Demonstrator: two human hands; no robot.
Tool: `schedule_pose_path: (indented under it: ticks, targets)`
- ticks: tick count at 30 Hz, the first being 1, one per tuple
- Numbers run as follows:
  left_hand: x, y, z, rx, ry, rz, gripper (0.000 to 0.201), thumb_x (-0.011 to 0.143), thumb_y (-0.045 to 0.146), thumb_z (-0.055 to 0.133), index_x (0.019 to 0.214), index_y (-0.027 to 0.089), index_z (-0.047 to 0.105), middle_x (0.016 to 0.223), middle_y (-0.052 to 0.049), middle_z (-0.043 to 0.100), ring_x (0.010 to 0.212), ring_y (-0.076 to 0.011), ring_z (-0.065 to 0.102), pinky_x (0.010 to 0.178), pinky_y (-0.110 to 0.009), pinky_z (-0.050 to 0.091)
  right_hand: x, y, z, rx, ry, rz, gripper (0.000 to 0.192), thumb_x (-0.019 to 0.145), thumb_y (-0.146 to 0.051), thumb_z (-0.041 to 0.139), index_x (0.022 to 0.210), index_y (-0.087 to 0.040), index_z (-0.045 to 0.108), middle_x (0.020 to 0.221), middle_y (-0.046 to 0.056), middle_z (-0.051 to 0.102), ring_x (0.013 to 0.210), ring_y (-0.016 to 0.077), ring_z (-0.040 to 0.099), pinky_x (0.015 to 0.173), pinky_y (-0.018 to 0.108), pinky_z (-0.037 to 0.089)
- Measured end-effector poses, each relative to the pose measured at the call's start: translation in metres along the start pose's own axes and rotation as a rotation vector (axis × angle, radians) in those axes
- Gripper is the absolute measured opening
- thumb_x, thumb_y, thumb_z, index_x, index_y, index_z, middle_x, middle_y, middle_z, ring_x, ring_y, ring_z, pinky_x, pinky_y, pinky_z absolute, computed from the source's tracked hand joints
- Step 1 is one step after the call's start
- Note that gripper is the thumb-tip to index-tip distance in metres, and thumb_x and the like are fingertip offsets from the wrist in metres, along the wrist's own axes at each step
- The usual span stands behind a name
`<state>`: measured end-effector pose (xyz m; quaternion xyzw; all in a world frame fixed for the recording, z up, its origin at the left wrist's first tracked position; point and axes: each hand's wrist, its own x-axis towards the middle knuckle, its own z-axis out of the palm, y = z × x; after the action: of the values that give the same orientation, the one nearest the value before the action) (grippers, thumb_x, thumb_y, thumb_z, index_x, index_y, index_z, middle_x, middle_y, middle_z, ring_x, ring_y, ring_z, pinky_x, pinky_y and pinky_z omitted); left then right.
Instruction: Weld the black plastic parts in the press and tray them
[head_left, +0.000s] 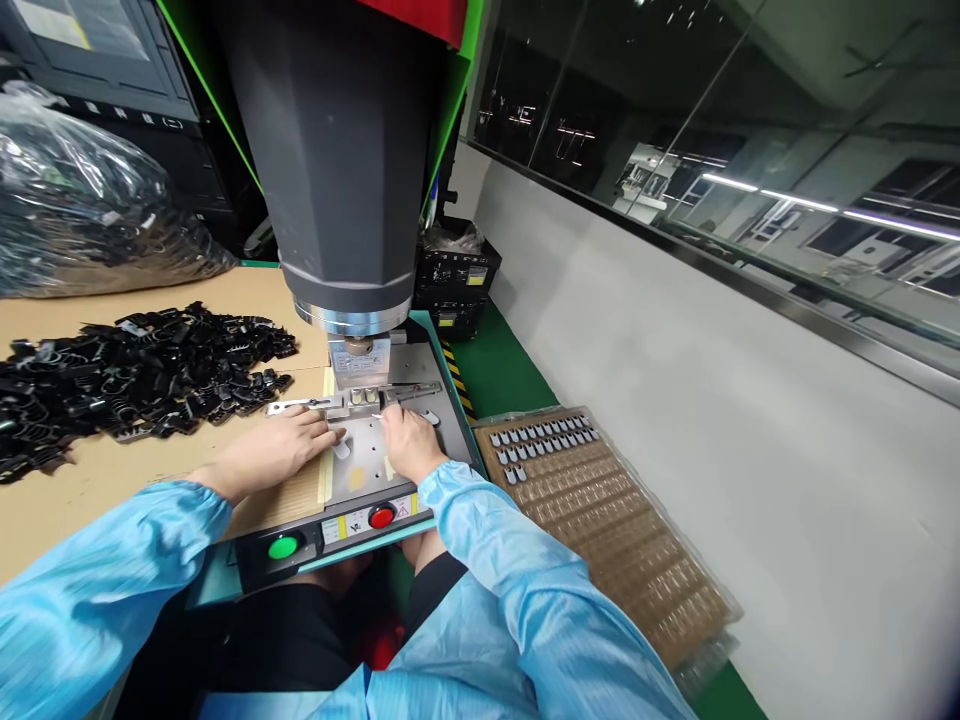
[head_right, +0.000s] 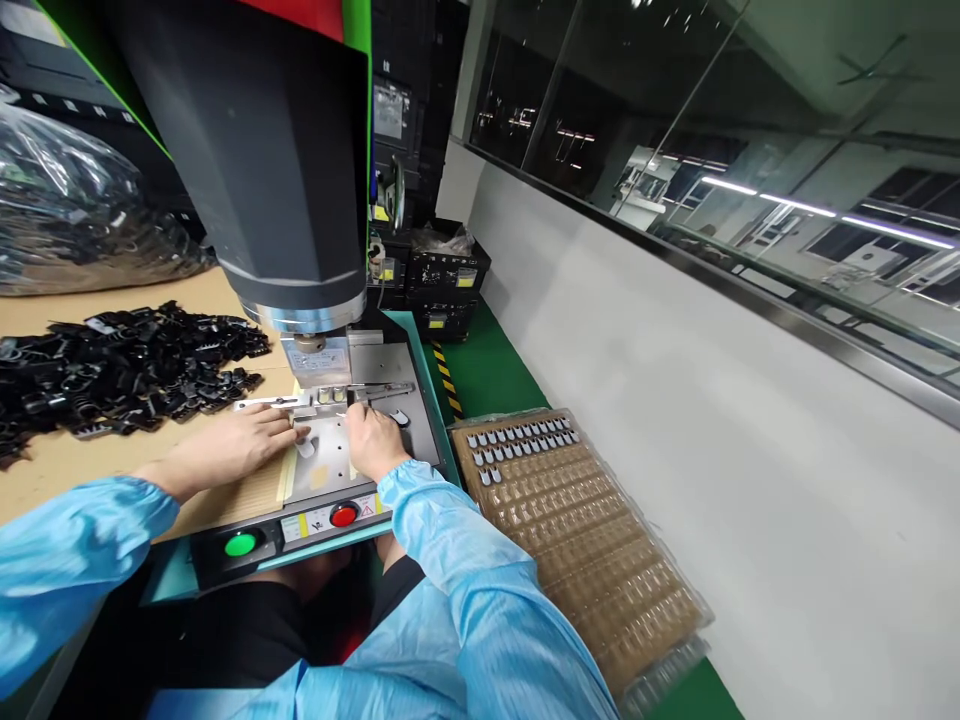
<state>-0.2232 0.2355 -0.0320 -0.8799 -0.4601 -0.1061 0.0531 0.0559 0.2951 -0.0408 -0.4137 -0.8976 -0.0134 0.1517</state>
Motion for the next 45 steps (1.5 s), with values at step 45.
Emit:
schedule_pose_path:
  ticks: [45]
  targets:
    - [-0.046, -0.074, 0.019, 0.069, 0.083, -0.563, 0.056, 0.109, 0.054, 0.036, 0.122, 0.02, 0.079, 0.152, -0.019, 0.063, 0.14, -0.0403, 0.058, 0.119, -0.061, 0.044, -0.005, -0.029, 0.007, 0.232, -0.042, -0.282, 0.032, 0.111, -0.036, 0.061, 0.139, -0.026, 0.072, 0.149, 0.006, 0.067, 0.135, 0.0268, 0.05, 0.112, 0.045, 0.043]
